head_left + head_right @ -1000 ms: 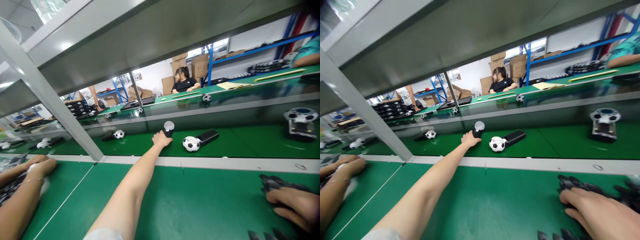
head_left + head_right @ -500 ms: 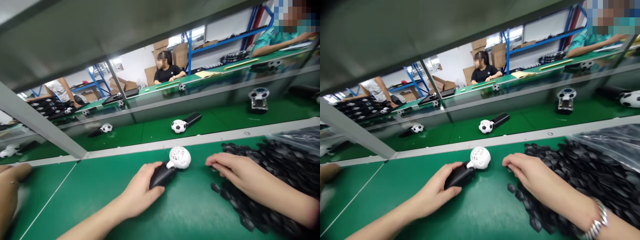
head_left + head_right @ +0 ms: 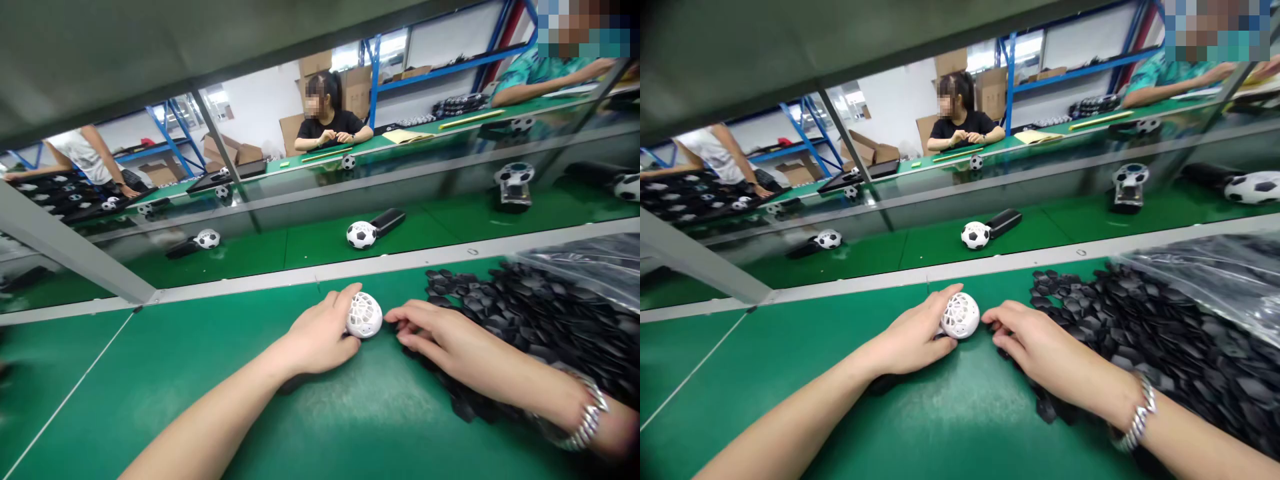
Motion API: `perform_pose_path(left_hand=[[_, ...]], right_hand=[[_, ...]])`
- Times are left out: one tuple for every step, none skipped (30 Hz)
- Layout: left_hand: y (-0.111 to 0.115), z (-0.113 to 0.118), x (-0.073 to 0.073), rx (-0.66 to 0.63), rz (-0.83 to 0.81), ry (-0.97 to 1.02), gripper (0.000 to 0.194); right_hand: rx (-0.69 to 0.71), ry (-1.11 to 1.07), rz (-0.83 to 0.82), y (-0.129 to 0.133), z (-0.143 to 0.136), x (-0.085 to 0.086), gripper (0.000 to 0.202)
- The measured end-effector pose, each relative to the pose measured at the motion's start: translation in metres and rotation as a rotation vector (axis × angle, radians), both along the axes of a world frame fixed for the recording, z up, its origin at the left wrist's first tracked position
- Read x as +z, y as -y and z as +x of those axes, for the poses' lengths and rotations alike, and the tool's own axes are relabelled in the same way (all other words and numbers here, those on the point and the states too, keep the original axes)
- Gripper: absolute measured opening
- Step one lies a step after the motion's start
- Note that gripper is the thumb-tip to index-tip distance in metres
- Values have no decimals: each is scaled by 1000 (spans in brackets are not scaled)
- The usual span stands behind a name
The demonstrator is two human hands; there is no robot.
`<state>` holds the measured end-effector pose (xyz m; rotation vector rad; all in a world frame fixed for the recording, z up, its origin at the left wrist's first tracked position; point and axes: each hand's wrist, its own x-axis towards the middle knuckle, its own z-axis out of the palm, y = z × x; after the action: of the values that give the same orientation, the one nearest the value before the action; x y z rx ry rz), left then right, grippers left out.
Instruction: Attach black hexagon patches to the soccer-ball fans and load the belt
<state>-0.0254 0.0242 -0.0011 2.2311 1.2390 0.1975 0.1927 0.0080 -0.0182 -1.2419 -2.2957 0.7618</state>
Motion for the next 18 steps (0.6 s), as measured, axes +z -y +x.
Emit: perform_pose_path(left_hand=[[1, 1, 0, -10, 7, -16, 74], [2, 1, 0, -17, 16, -31, 73], [4, 1, 0, -21, 24, -44, 73], [6, 1, 1, -20, 31, -54, 73], [8, 1, 2, -16, 41, -62, 73], [9, 2, 3, -12, 54, -68, 73], [11, 2, 3, -7, 68, -72, 73], [11, 3, 3, -2, 79, -73, 73], [12, 3, 3, 4, 85, -70, 74], [12, 4, 3, 9, 82, -63, 75], [13, 5, 3, 15, 72, -51, 77], [13, 5, 3, 21, 59, -37, 81], [13, 6, 3, 31, 47, -23, 84], [13, 6, 3, 42, 40, -11, 86], [14, 7, 3, 53, 39, -1, 85], [14, 7, 3, 64, 44, 8, 82], [14, 7, 2, 73, 52, 15, 78], [13, 8, 2, 79, 62, 20, 74]], right_hand=[[19, -1, 45, 0, 0, 1, 20], [34, -5, 97, 0, 0, 3, 21], [47, -12, 147, 1, 0, 4, 22], [61, -22, 194, 2, 0, 5, 23], [77, -36, 233, 3, -1, 7, 23], [91, -51, 264, 4, -2, 8, 22], [103, -65, 287, 6, -3, 9, 21], [113, -74, 306, 8, -5, 9, 19], [124, -73, 327, 9, -6, 9, 17], [138, -60, 352, 10, -8, 9, 16], [159, -39, 380, 11, -10, 9, 16], [183, -16, 412, 11, -11, 8, 18], [208, 4, 444, 11, -13, 7, 20], [230, 18, 473, 10, -14, 5, 22], [245, 26, 496, 9, -16, 3, 22], [249, 26, 513, 9, -17, 2, 22], [243, 21, 520, 8, -18, 0, 21], [223, 8, 514, 7, -18, -1, 21]])
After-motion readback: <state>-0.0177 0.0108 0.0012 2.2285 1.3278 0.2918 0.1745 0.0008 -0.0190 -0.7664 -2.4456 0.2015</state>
